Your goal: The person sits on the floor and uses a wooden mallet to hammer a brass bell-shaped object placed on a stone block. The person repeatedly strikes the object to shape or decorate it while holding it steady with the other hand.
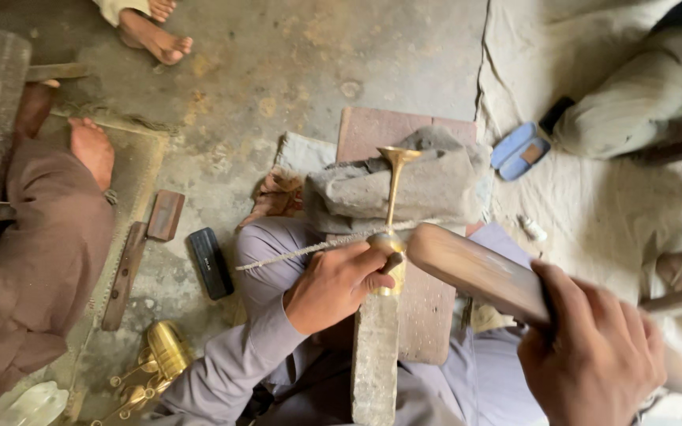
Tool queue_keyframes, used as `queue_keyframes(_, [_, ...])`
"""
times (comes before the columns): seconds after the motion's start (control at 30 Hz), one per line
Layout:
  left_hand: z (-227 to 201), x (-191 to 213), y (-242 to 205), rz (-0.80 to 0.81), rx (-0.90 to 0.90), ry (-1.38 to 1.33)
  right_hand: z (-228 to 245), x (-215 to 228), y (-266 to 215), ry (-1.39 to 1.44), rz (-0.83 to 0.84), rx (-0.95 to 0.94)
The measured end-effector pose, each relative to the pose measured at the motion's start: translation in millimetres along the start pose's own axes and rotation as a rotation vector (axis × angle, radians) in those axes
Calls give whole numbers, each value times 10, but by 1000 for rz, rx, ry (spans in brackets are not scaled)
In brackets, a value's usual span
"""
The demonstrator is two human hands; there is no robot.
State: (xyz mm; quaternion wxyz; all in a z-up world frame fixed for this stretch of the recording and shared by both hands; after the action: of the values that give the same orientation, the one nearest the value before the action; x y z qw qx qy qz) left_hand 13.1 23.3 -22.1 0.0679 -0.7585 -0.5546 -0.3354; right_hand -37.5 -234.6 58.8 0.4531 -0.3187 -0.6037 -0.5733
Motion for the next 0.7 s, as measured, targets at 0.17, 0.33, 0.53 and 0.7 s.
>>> queue_keyframes(0.17, [298,-53,-302,-168,301,-347,-753,-781,-712,419,92,-602])
queue_keyframes(0.33, [686,-133,-709,-367,664,-545,-1047,-1859,-1048,525,389,-968])
queue_keyframes(0.53, [765,-270,-803,-326,528,-273,85,-1697,-560,934,178,-488])
queue_keyframes(0.7, [603,-358,-648,-258,455,-261,783,-1568,-71,622,583,-511])
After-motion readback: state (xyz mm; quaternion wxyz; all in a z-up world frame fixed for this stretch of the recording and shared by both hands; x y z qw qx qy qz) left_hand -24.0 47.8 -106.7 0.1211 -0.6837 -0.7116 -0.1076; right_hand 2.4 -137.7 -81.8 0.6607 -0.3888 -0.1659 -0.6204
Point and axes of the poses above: each hand's wrist, its own y-axis towards the middle knuckle, its own x-axis out of the back of the hand, z = x × y, the point moved 5 cm from there along y, towards the middle knuckle, and after that the axes turned 2 degrees about y, right-handed, at the moved point
